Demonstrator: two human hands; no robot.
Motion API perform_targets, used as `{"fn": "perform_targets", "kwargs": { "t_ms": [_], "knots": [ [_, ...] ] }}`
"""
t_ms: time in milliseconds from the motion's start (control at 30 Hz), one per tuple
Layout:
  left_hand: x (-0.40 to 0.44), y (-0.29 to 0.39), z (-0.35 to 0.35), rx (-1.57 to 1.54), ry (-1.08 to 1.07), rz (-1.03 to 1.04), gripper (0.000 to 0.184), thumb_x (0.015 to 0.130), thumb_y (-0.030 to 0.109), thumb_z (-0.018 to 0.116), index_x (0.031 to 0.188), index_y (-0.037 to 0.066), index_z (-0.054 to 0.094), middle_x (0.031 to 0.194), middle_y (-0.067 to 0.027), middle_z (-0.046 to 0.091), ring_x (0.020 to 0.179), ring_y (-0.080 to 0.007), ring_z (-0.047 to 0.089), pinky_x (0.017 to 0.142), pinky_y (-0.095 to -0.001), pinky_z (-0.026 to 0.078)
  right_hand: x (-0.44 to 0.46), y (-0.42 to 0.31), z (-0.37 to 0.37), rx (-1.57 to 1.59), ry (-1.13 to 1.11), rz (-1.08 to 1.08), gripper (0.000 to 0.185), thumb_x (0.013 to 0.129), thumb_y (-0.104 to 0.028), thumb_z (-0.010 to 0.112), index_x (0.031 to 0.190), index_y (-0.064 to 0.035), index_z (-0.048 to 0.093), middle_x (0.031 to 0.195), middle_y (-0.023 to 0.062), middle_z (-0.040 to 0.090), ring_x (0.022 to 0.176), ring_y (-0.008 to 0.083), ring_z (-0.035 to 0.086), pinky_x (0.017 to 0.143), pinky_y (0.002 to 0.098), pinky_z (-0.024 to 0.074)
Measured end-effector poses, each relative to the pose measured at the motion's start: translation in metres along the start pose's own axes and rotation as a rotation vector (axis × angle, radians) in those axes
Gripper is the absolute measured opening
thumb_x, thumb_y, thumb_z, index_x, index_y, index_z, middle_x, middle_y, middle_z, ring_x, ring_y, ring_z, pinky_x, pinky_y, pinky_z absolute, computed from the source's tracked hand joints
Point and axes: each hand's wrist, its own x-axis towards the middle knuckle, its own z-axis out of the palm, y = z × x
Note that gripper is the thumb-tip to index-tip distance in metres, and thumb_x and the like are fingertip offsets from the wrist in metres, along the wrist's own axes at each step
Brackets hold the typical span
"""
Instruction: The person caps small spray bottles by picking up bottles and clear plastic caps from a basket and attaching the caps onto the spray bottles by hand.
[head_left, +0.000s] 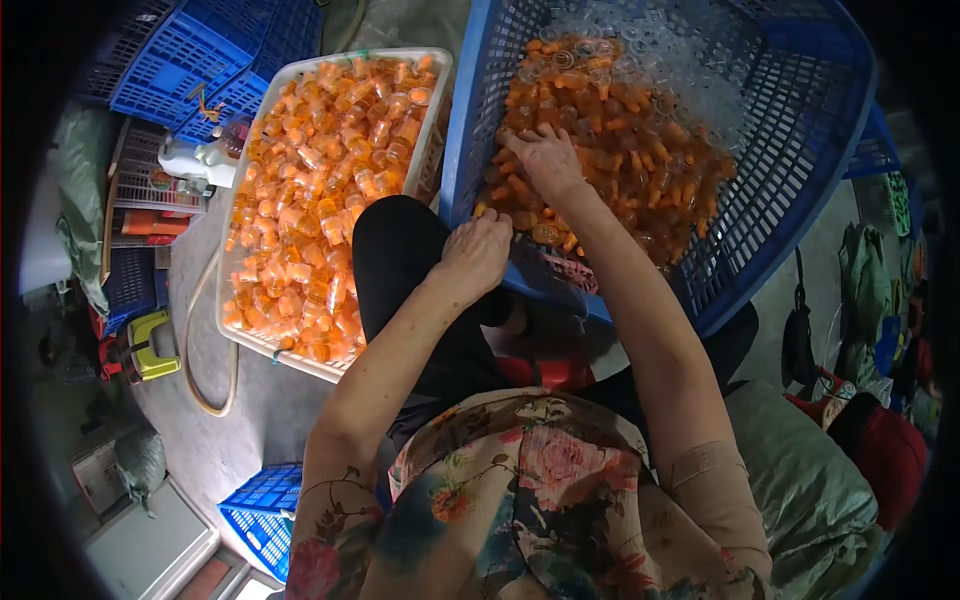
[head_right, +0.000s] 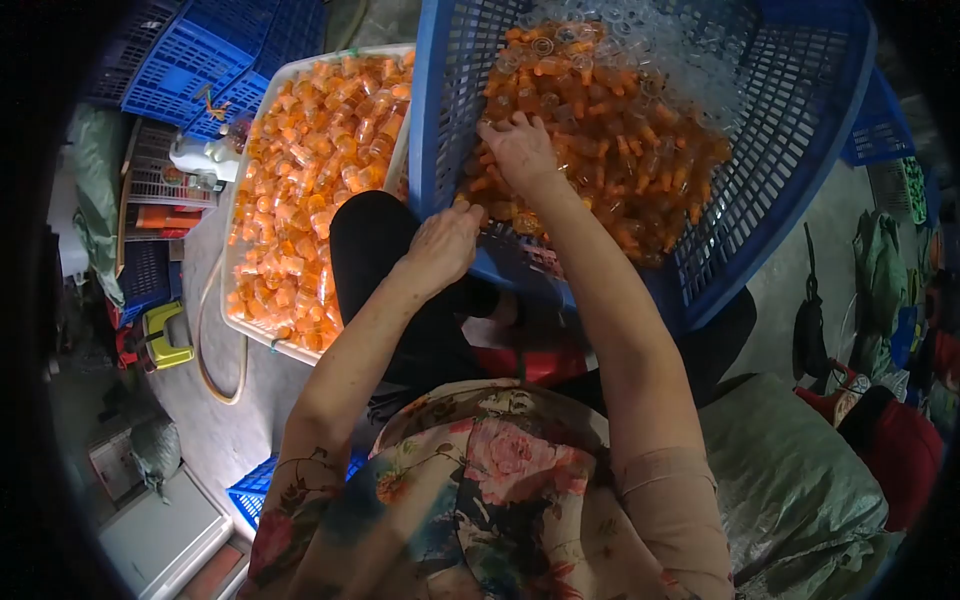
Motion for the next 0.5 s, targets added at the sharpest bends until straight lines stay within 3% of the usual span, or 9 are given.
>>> {"fn": "perform_targets", "kwargs": {
  "t_ms": [67, 133, 200, 267, 367, 433, 500],
  "knots": [
    [0.010, 0.000, -0.001, -0.021, 0.040, -0.017, 0.022, 0.079, 0.001, 0.053, 0.099, -0.007, 0.056, 0.101, -0.0263, 0.058, 0.094, -0.0408, 0.060, 0.080, -0.0467, 0.050, -0.005, 0.012, 0.008, -0.070, -0.058, -0.058, 0.043, 0.076, -0.010, 0.066, 0.118, -0.0144, 0.056, 0.115, 0.0110, 0.057, 0.111, 0.0325, 0.049, 0.086, 0.0462, 0.0439],
    [0.029, 0.001, 0.004, -0.064, 0.078, -0.032, 0.024, 0.080, 0.002, 0.054, 0.101, -0.007, 0.056, 0.104, -0.0260, 0.057, 0.096, -0.0407, 0.059, 0.081, -0.0471, 0.050, -0.029, 0.016, -0.026, 0.180, 0.040, 0.254, 0.043, 0.077, -0.004, 0.066, 0.119, -0.0108, 0.056, 0.110, 0.0123, 0.058, 0.107, 0.0307, 0.052, 0.087, 0.0407, 0.0459],
    [0.058, -0.001, 0.017, 0.105, 0.245, 0.095, 0.032, 0.079, 0.004, 0.056, 0.109, -0.005, 0.055, 0.111, -0.0233, 0.056, 0.101, -0.0385, 0.056, 0.083, -0.0473, 0.049, -0.069, 0.047, -0.015, 0.513, 0.389, 0.350, 0.041, 0.081, -0.008, 0.066, 0.120, -0.0090, 0.055, 0.104, 0.0098, 0.059, 0.098, 0.0254, 0.057, 0.083, 0.0346, 0.0482],
    [0.090, -0.007, 0.028, 0.228, 0.138, 0.110, 0.038, 0.078, 0.005, 0.058, 0.114, -0.005, 0.053, 0.114, -0.0218, 0.055, 0.103, -0.0370, 0.055, 0.084, -0.0478, 0.049, -0.116, 0.038, -0.051, 1.139, 0.339, 0.712, 0.037, 0.086, -0.011, 0.065, 0.121, -0.0061, 0.055, 0.101, 0.0074, 0.059, 0.091, 0.0183, 0.059, 0.078, 0.0290, 0.0488],
    [0.091, -0.006, 0.043, 0.387, -0.006, 0.103, 0.042, 0.078, 0.006, 0.060, 0.119, -0.003, 0.053, 0.119, -0.0191, 0.053, 0.106, -0.0346, 0.054, 0.085, -0.0492, 0.048, -0.169, 0.033, -0.058, 1.020, 0.316, 0.822, 0.031, 0.088, -0.010, 0.064, 0.117, -0.0033, 0.056, 0.101, 0.0057, 0.059, 0.092, 0.0142, 0.058, 0.078, 0.0269, 0.0484],
    [0.084, 0.001, 0.038, 0.432, -0.050, 0.093, 0.041, 0.078, 0.006, 0.060, 0.118, -0.001, 0.055, 0.121, -0.0179, 0.052, 0.106, -0.0337, 0.054, 0.085, -0.0501, 0.047, -0.196, 0.035, -0.050, 0.988, 0.292, 0.757, 0.029, 0.087, -0.010, 0.064, 0.114, -0.0038, 0.058, 0.100, 0.0065, 0.060, 0.090, 0.0151, 0.059, 0.078, 0.0280, 0.0489],
    [0.078, 0.014, 0.023, 0.285, -0.265, -0.079, 0.048, 0.078, 0.009, 0.062, 0.124, -0.002, 0.053, 0.121, -0.0208, 0.053, 0.111, -0.0367, 0.052, 0.093, -0.0439, 0.044, -0.208, 0.033, -0.046, 0.960, 0.274, 0.703, 0.027, 0.087, -0.011, 0.064, 0.112, -0.0043, 0.060, 0.098, 0.0073, 0.061, 0.087, 0.0160, 0.060, 0.078, 0.0291, 0.0494]
  ]
}}
